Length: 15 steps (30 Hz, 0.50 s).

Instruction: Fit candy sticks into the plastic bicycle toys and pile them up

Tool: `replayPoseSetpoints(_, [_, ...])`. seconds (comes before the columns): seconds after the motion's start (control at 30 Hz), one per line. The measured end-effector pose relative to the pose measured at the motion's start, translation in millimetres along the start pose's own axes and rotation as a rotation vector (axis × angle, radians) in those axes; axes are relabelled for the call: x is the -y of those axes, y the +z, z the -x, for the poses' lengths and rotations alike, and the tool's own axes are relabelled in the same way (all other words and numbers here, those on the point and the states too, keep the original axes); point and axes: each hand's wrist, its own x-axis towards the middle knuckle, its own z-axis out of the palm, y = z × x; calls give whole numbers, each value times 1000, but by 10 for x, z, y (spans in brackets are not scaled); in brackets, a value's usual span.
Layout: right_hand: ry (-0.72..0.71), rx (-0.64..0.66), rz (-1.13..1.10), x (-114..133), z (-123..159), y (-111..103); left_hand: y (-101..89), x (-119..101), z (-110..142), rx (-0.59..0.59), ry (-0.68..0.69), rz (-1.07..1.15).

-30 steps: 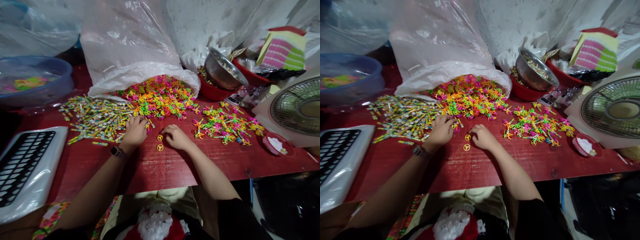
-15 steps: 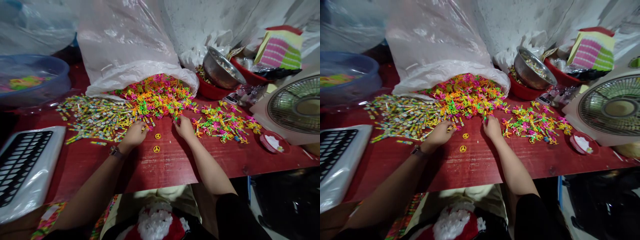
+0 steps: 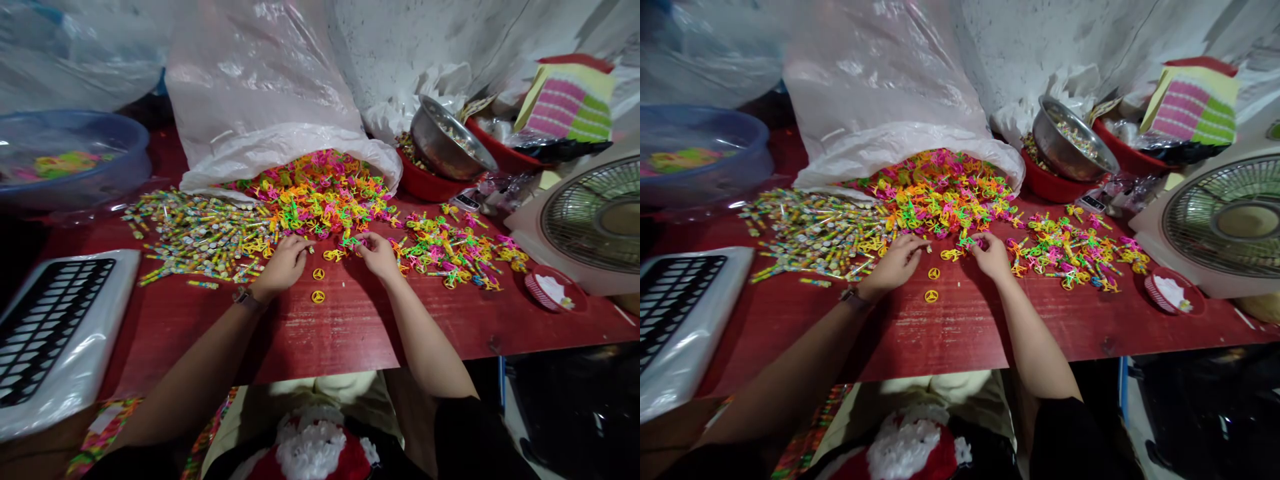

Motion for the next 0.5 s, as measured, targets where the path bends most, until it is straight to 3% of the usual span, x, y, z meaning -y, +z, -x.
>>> replayPoseSetpoints(0.13, [-65, -37, -229, 111, 20, 12, 18, 91, -25, 18, -24, -407])
replayPoseSetpoints(0.27, [-35, -79, -481, 155, 8, 50, 70, 63, -45, 84, 14, -535])
replayPoseSetpoints(0.4, [4, -59, -555, 167, 6, 76, 63, -2, -50, 59, 32, -420])
replayPoseSetpoints(0.5, [-21, -10, -510, 220, 63, 101, 69, -65, -4, -99, -21, -107])
